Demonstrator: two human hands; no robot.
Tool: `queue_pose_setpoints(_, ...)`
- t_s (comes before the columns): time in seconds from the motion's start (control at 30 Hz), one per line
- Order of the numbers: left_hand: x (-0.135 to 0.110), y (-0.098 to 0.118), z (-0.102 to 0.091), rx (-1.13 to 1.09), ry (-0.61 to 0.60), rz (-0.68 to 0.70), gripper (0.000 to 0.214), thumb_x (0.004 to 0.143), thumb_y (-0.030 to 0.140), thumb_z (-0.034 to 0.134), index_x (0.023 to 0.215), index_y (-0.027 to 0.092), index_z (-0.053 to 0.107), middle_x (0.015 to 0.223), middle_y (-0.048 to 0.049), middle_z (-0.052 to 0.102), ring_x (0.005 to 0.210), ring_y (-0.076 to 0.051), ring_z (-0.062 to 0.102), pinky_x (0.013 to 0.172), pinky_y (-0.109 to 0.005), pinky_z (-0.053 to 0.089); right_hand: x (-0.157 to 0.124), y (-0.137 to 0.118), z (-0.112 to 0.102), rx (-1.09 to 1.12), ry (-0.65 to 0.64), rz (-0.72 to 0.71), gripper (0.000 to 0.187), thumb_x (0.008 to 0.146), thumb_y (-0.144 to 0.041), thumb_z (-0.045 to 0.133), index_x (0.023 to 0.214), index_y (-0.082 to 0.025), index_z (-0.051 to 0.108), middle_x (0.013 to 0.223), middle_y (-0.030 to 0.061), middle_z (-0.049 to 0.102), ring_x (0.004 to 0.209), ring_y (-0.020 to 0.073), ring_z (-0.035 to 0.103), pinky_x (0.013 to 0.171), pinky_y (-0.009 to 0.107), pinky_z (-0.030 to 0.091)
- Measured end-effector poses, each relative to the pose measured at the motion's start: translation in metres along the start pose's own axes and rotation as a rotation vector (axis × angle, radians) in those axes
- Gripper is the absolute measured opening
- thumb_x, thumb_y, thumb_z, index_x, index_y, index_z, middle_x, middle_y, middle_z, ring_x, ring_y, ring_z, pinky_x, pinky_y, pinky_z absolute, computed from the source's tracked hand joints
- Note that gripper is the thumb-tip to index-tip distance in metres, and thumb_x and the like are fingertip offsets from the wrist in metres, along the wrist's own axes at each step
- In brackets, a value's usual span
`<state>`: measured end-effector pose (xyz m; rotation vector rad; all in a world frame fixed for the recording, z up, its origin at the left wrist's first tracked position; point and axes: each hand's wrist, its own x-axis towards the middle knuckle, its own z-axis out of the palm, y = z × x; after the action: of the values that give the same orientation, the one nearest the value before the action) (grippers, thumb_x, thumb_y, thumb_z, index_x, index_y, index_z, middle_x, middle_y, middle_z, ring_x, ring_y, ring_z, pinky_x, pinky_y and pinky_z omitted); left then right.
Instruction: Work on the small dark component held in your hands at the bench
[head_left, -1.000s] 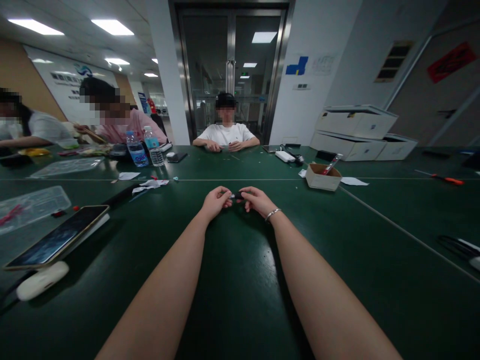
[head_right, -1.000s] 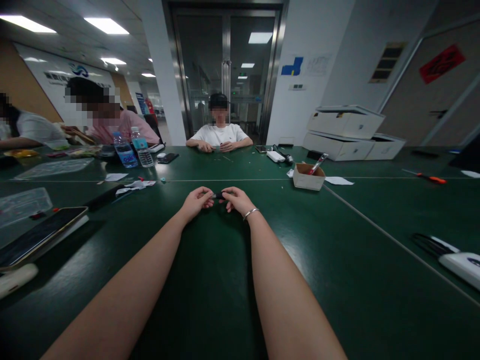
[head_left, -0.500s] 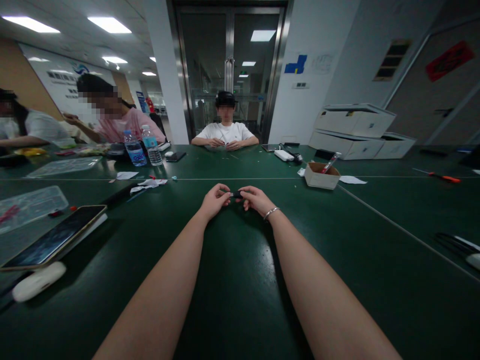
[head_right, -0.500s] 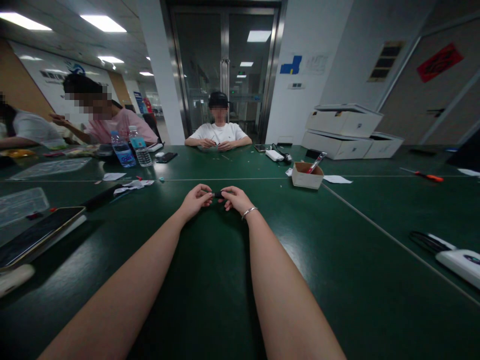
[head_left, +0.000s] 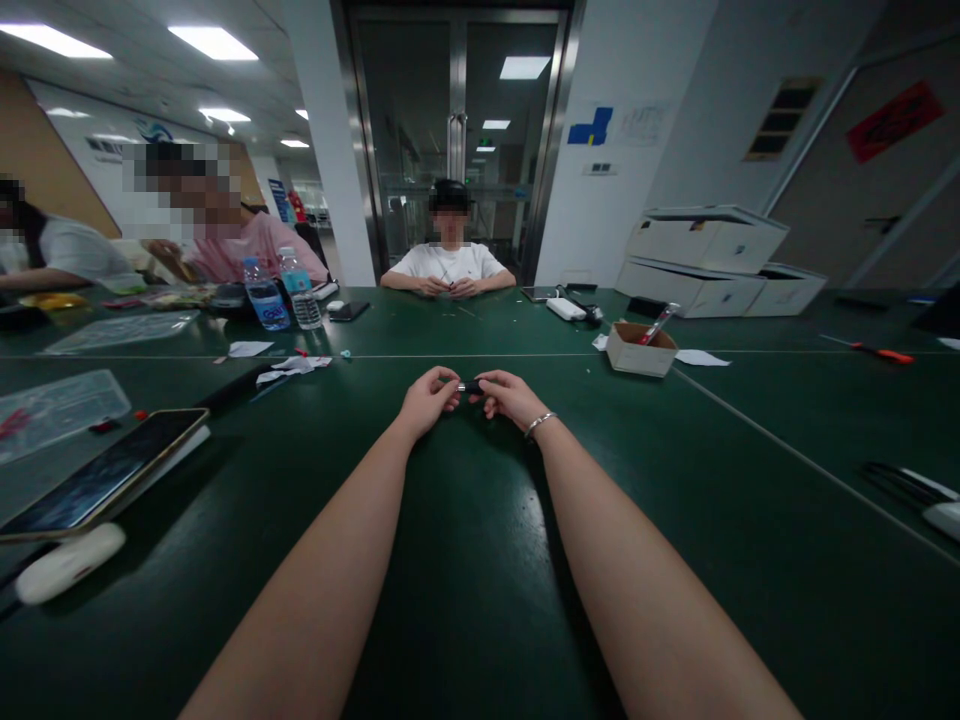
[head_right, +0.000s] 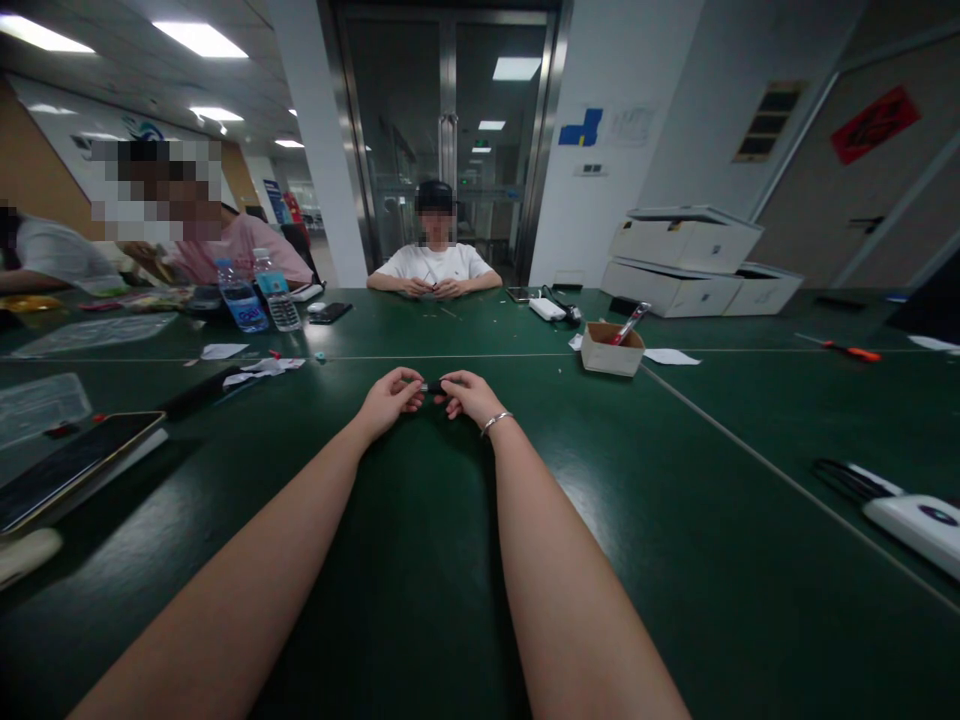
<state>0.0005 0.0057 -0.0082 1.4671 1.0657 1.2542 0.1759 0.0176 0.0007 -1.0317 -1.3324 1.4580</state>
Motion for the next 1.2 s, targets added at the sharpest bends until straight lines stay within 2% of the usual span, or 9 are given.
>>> queue_pose_setpoints(0.17, -0.0026, 0.0013, -0.0012, 0.053, -0.065, 0.045, 0.030, 0.067, 0.029, 0.072, 0.091, 0.016, 0.059, 0.067, -0.0011, 0.062, 0.062, -0.012, 0.060, 0.062, -0.026, 0.049, 0.0005, 0.0003, 0.0004, -0.002, 0.017, -0.001, 0.007, 0.087, -0.013, 0.053, 0.094, -0.013, 0.052, 0.062, 0.0034, 0.067, 0.038, 0.0064, 0.053, 0.039, 0.017, 0.048)
queue_pose_setpoints(0.27, -0.0018, 0.0014, -0.0005, 0.046, -0.026, -0.004, 0.027, 0.067, 0.029, 0.071, 0.088, 0.014, 0.060, 0.073, -0.0039, 0.064, 0.068, -0.014, 0.061, 0.065, -0.029, 0.050, 0.0001, -0.0005, 0.0011, 0.002, 0.023, 0.004, 0.008, 0.087, -0.010, 0.051, 0.094, -0.013, 0.051, 0.061, 0.0031, 0.067, 0.038, 0.0066, 0.053, 0.039, 0.017, 0.048)
queue_pose_setpoints(0.37, -0.0006, 0.0009, 0.0004, 0.037, 0.021, 0.006, 0.027, 0.067, 0.028, 0.071, 0.087, 0.014, 0.060, 0.078, -0.0035, 0.063, 0.071, -0.013, 0.060, 0.065, -0.029, 0.051, -0.0002, -0.0012, 0.0018, 0.002, 0.026, 0.007, 0.009, 0.087, -0.008, 0.050, 0.095, -0.012, 0.051, 0.059, 0.0027, 0.066, 0.037, 0.0067, 0.052, 0.038, 0.017, 0.047)
queue_pose_setpoints(0.5, -0.0005, -0.0015, -0.0011, 0.062, -0.009, 0.040, 0.025, 0.069, 0.030, 0.069, 0.088, 0.016, 0.058, 0.071, -0.0010, 0.061, 0.067, -0.012, 0.059, 0.064, -0.028, 0.051, -0.0001, -0.0012, 0.0016, 0.000, 0.027, 0.011, 0.008, 0.088, -0.009, 0.049, 0.094, -0.012, 0.051, 0.058, 0.0031, 0.066, 0.038, 0.0071, 0.052, 0.038, 0.017, 0.047)
queue_pose_setpoints(0.6, -0.0010, -0.0025, -0.0023, 0.082, -0.042, 0.061, 0.028, 0.066, 0.028, 0.072, 0.088, 0.016, 0.059, 0.073, -0.0014, 0.064, 0.067, -0.013, 0.061, 0.066, -0.028, 0.050, 0.0002, -0.0006, 0.0013, 0.004, 0.030, 0.002, 0.007, 0.088, -0.010, 0.049, 0.094, -0.012, 0.052, 0.058, 0.0035, 0.066, 0.038, 0.0074, 0.053, 0.039, 0.017, 0.047)
queue_pose_setpoints(0.73, -0.0005, 0.0009, -0.0011, 0.039, -0.019, -0.016, 0.027, 0.066, 0.027, 0.072, 0.086, 0.013, 0.061, 0.072, -0.0039, 0.065, 0.066, -0.013, 0.061, 0.065, -0.028, 0.049, 0.0007, 0.0004, 0.0009, 0.003, 0.024, -0.001, 0.008, 0.088, -0.009, 0.049, 0.094, -0.013, 0.051, 0.059, 0.0029, 0.065, 0.038, 0.0073, 0.053, 0.038, 0.017, 0.047)
queue_pose_setpoints(0.93, 0.0035, 0.0046, -0.0015, -0.104, 0.123, -0.118, 0.027, 0.067, 0.031, 0.073, 0.079, 0.010, 0.062, 0.065, -0.0033, 0.063, 0.056, -0.008, 0.056, 0.058, -0.024, 0.046, -0.0014, -0.0004, 0.0001, 0.083, 0.108, -0.036, 0.011, 0.090, -0.012, 0.046, 0.099, -0.017, 0.048, 0.067, 0.0004, 0.065, 0.039, 0.0072, 0.054, 0.040, 0.021, 0.050)
queue_pose_setpoints(1.2, 0.0005, 0.0068, 0.0012, -0.043, 0.039, -0.130, 0.022, 0.070, 0.025, 0.070, 0.081, 0.009, 0.062, 0.064, -0.0037, 0.064, 0.057, -0.009, 0.058, 0.057, -0.023, 0.045, 0.0024, 0.0032, 0.0012, -0.014, 0.014, -0.049, 0.013, 0.085, -0.010, 0.051, 0.097, -0.017, 0.052, 0.069, -0.0005, 0.064, 0.040, 0.0059, 0.053, 0.038, 0.018, 0.048)
